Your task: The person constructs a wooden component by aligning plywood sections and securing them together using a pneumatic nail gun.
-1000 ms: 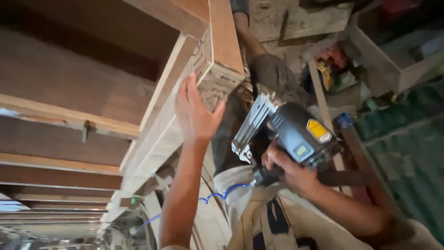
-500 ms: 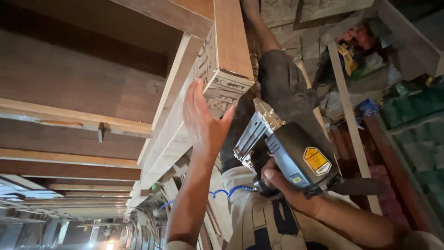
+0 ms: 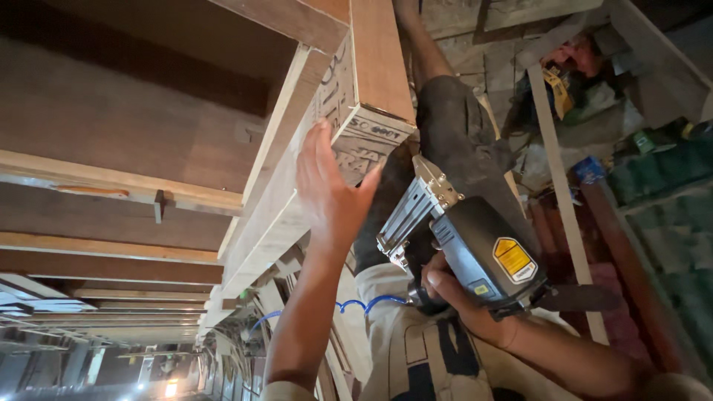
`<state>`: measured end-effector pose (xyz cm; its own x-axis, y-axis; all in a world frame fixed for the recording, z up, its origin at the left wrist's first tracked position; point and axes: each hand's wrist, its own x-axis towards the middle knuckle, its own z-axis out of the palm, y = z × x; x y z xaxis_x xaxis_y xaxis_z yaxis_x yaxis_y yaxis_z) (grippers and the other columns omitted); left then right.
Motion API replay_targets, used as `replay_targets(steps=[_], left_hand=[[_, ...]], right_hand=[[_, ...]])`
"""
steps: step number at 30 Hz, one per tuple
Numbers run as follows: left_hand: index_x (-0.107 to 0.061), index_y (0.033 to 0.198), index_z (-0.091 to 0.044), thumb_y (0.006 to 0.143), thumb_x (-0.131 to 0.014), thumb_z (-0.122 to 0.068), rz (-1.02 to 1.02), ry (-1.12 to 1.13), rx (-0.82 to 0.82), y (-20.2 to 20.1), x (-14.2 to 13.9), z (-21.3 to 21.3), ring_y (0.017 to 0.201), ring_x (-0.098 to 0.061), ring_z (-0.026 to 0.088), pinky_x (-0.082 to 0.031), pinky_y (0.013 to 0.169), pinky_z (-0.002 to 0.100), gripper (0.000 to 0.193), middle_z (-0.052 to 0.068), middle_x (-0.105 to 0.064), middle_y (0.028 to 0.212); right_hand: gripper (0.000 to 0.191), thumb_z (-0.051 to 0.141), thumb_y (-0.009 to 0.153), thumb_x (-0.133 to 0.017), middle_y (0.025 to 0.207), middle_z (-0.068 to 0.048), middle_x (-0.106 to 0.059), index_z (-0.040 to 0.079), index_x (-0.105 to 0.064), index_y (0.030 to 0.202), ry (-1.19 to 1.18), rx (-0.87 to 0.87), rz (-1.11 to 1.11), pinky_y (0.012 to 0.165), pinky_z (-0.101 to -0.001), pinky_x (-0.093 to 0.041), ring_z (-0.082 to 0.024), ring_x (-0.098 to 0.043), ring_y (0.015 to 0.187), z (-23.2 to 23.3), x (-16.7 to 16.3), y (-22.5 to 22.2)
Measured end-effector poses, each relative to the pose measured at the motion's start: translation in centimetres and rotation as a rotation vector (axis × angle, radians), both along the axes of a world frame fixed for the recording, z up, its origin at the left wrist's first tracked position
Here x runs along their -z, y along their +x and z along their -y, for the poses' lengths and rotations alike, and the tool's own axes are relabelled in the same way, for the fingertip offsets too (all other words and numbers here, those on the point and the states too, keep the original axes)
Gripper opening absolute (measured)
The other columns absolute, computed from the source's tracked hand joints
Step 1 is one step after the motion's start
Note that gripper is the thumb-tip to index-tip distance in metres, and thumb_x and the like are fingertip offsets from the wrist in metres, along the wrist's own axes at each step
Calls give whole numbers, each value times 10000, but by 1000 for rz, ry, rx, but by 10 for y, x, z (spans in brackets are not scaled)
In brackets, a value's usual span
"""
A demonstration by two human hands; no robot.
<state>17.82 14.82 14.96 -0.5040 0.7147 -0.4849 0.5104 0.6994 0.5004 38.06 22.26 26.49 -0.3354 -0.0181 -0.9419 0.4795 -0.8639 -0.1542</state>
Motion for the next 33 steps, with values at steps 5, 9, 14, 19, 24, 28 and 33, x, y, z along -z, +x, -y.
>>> replay_targets(steps=[5, 9, 14, 19, 24, 28, 33], left_hand=[[-425, 1447, 40, 659, -968, -161, 15, 20, -7, -2, 0, 1, 1335, -545, 421, -456, 1143, 500, 978, 231, -534, 1433], [-434, 1434, 40, 641, -962, -160, 20, 16, -8, -3, 0, 1, 1335, -545, 421, -453, 1144, 500, 974, 233, -538, 1429], [-423, 1445, 37, 673, -966, -164, 23, 22, -8, -4, 0, 0, 1337, -540, 414, -452, 1144, 495, 965, 229, -532, 1435], [-427, 1431, 26, 663, -962, -171, 29, 0, 0, -3, 2, 1, 1339, -536, 410, -447, 1145, 497, 957, 218, -534, 1430], [-414, 1443, 20, 670, -961, -196, 47, -12, -9, -3, 5, 2, 1338, -531, 413, -446, 1135, 500, 971, 216, -519, 1443], [-406, 1446, 32, 685, -931, -260, 67, -34, 14, -3, 6, 5, 1318, -523, 442, -433, 1119, 538, 970, 232, -518, 1439], [-398, 1462, 32, 759, -888, -315, 76, 3, -1, -1, 10, 9, 1325, -523, 440, -428, 1135, 551, 924, 239, -514, 1447]], right_hand=[[193, 180, 972, -617, 755, -30, -601, 60, -584, 825, 28, -73, -20, 688, -276, -483, -117, -550, 721, -2, -1, -2], [182, 181, 981, -618, 765, -30, -608, 63, -585, 846, 62, -80, -28, 686, -278, -481, -117, -560, 727, 0, -3, -2], [95, 112, 973, -621, 809, -42, -596, 57, -547, 952, -1, 49, -36, 685, -287, -488, -120, -541, 733, 4, -3, -1], [67, 77, 976, -608, 836, -52, -588, 46, -550, 963, -17, 43, -48, 702, -294, -488, -128, -540, 761, 4, -4, -3], [75, 92, 961, -601, 820, -33, -602, 57, -542, 991, 53, -35, -47, 643, -283, -508, -112, -570, 724, -2, -5, -17], [80, 106, 983, -602, 782, -34, -596, 43, -576, 940, 57, -75, -13, 653, -282, -487, -113, -547, 710, -3, -5, -28], [182, 199, 977, -593, 734, -8, -624, 66, -620, 857, 162, -175, 86, 631, -267, -492, -103, -569, 681, 13, -5, -21]])
